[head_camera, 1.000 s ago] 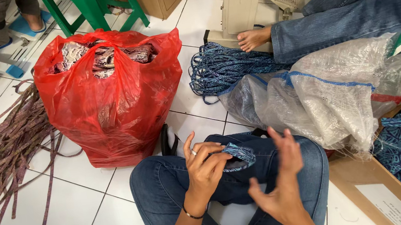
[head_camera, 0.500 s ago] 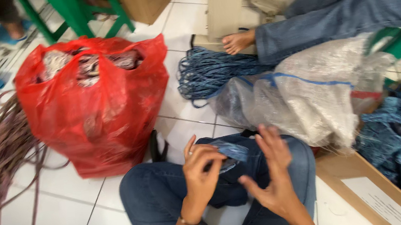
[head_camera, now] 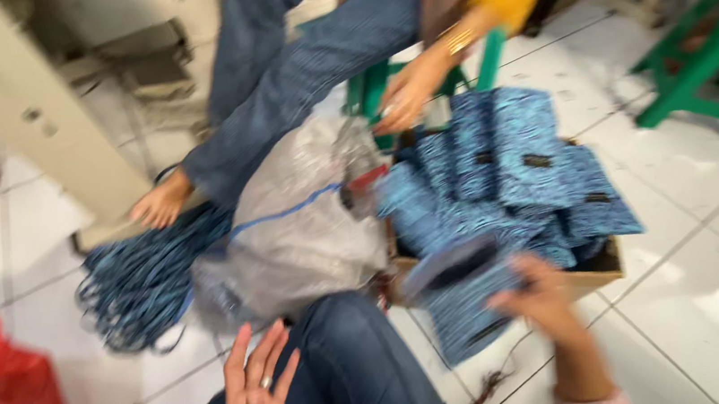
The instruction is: The person sits on the floor and repeatedly folds small blue patterned fabric pouches. They pick up each pouch, fold it into a compact rectangle, and place it into a cardboard box. The process is repeated for multiple items.
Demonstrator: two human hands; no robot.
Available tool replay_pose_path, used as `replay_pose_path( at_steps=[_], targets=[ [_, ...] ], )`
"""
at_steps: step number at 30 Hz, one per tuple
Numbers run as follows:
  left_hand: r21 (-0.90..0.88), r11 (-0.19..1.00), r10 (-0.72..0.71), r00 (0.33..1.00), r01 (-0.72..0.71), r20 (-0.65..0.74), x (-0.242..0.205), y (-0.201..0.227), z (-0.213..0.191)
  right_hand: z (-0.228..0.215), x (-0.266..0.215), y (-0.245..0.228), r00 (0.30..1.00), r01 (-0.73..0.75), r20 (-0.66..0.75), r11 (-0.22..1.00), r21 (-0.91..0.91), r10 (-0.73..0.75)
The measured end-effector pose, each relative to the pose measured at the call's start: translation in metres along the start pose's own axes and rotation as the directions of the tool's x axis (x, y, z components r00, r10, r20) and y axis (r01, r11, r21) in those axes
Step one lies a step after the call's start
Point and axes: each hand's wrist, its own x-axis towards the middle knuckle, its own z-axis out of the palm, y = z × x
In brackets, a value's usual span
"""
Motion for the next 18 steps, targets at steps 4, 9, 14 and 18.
replay_pose_path(
  at_steps=[4, 9, 14, 18],
  targets=[
    [0.127, 0.945, -0.280, 0.947, 0.301, -0.160, 0.004, -0.058, -0.071, -0.160, 0.011, -0.067, 0.804, 0.262, -0.481, 0.934, -0.241, -0.350],
    [0.131, 0.833, -0.452, 0.799, 0.537, -0.396, -0.016, -0.105, -0.130, -0.256, 0.104, -0.088, 0.786, -0.028, -0.543, 0.860, -0.510, -0.297],
    [0.139, 0.821, -0.459, 0.784, 0.554, -0.418, -0.021, -0.106, -0.140, -0.262, 0.176, -0.026, 0.902, -0.358, -0.401, 0.792, -0.495, 0.157],
    [0.187, 0.780, -0.443, 0.738, 0.597, -0.509, -0.051, -0.078, -0.142, -0.262, 0.178, 0.001, 0.908, -0.362, -0.381, 0.783, -0.506, 0.174]
  ],
)
